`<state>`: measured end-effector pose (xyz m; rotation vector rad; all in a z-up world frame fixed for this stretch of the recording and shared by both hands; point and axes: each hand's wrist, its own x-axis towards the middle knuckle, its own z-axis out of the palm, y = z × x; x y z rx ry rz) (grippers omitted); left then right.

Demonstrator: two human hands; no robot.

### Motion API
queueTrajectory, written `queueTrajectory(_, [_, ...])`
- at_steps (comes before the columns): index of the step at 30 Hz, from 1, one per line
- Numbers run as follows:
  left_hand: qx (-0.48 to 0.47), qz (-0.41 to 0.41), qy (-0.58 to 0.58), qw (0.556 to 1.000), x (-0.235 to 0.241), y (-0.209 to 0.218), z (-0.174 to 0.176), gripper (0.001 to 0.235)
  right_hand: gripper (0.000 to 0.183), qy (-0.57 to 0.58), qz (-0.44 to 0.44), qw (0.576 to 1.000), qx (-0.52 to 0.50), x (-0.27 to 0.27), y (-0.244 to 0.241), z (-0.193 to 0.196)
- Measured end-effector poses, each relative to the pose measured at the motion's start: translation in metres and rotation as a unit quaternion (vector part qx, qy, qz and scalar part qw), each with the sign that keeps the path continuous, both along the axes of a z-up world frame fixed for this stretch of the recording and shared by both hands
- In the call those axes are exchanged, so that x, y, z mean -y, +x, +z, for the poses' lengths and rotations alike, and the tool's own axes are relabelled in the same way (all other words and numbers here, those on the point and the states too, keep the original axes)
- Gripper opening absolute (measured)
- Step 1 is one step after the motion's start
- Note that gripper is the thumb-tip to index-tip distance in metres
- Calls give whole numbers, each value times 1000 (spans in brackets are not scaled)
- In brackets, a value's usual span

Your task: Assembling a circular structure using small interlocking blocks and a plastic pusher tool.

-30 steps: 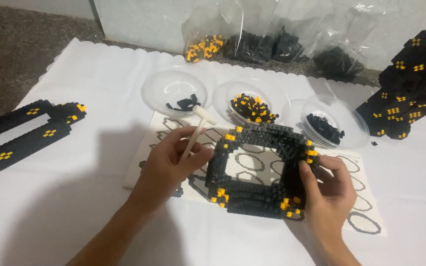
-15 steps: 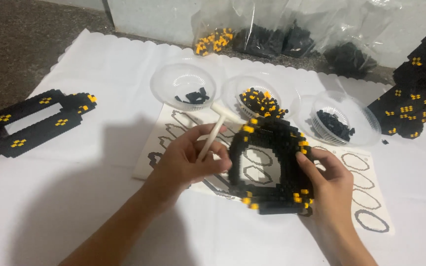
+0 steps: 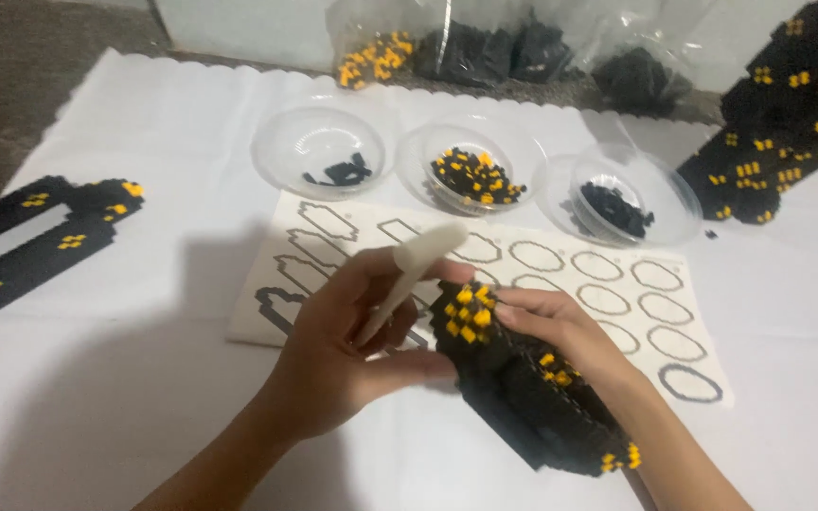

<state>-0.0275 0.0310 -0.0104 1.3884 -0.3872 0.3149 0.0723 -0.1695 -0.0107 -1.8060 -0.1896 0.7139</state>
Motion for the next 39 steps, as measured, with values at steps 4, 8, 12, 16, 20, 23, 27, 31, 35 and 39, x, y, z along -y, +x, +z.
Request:
queueTrajectory(4, [-32, 0, 72, 997, 5, -3, -5, 60, 46, 63, 21, 996, -62, 4, -1, -5])
queueTrajectory(8, [-16, 17, 93, 995, 9, -7, 1, 56, 21, 136, 77, 983, -99, 3, -9, 7])
queueTrajectory(12, [29, 28, 66, 997, 10, -8, 4, 54, 59, -23, -74, 993, -89, -7, -4, 22])
queueTrajectory(16, [-24, 87, 111, 990, 5, -4, -3, 49, 69, -134, 30, 971, 194, 32, 28, -20])
queueTrajectory(20, [47, 117, 173, 977, 0, 4, -11, 45, 70, 98, -13, 940, 327, 30, 2, -7])
queueTrajectory(23, [133, 125, 227, 957, -5, 13, -19, 40, 80, 164, 35, 878, 448, 32, -5, -7])
queueTrajectory(27, [188, 125, 292, 929, -12, 23, -28, 30, 58, 18, 130, 795, 592, 35, -11, -10])
queueTrajectory(31, [170, 121, 308, 928, -16, 29, -40, 22, 37, -6, 129, 790, 599, 20, -21, -6])
queueTrajectory(35, [140, 79, 314, 936, -15, 33, -39, 21, 29, -18, 168, 791, 588, 16, -17, -15])
queueTrajectory(39, [-28, 35, 317, 947, -18, 27, -23, 33, 23, 0, 179, 798, 576, 12, -16, -23])
